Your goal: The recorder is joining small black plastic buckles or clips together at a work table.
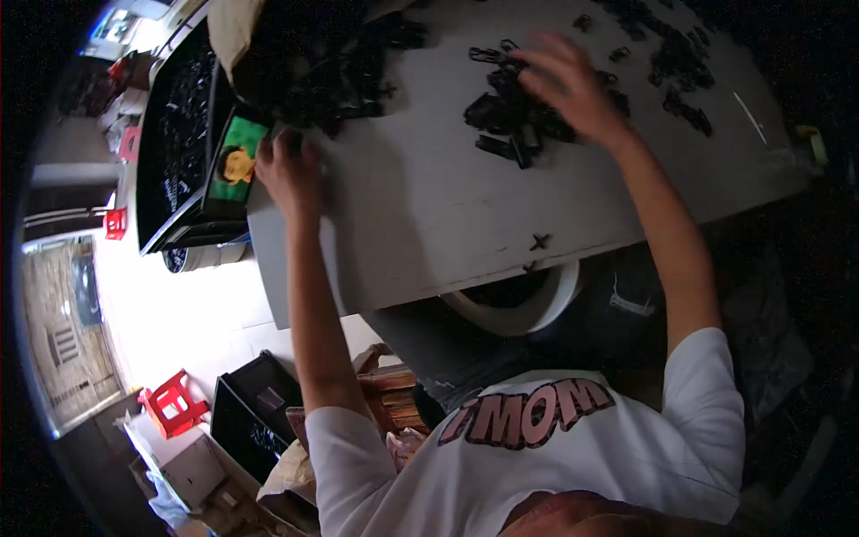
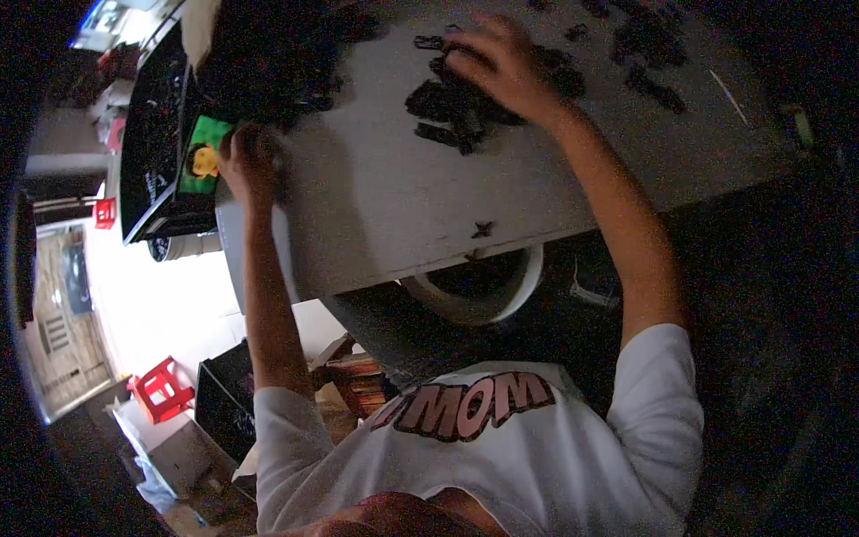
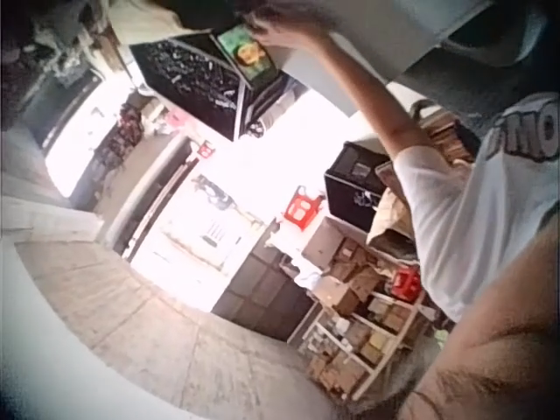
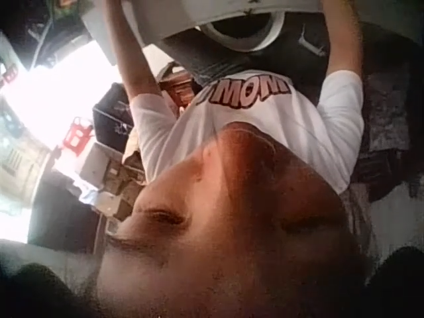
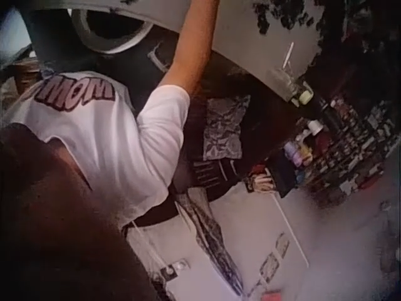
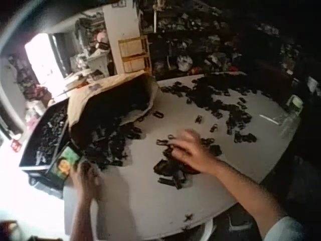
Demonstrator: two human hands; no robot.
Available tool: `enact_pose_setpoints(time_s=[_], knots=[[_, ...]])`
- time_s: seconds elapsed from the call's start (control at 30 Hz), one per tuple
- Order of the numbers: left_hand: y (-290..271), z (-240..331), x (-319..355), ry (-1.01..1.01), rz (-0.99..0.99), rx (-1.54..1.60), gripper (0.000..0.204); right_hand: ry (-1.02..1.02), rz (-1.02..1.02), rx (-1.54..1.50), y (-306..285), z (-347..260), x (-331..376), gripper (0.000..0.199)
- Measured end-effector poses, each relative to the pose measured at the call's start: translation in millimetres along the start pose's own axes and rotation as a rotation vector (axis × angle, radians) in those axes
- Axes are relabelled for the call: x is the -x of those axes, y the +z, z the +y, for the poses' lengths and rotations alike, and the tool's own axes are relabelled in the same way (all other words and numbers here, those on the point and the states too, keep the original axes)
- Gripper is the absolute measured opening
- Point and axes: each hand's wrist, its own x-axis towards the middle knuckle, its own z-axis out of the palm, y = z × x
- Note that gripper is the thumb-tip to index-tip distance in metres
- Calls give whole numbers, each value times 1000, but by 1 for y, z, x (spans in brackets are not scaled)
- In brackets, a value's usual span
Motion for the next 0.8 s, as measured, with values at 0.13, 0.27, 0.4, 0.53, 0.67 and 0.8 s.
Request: enact_pose_setpoints(time_s=[0.13,0.27,0.4,0.53,0.67,0.8], knots=[[-19,20,3,-32,-229,111,21,308,125,-94,-50,15,37,27],[-38,55,21,40,-332,161,19,304,-76,-75,-36,-20,65,16],[-46,84,31,179,-365,171,22,175,-65,181,-11,-36,74,17],[-56,109,33,273,-385,219,24,379,-161,-13,-17,-35,75,22],[-63,149,44,257,-473,467,25,238,78,51,-17,-14,62,22],[-64,204,79,456,-584,820,26,186,-50,91,-8,1,61,21]])
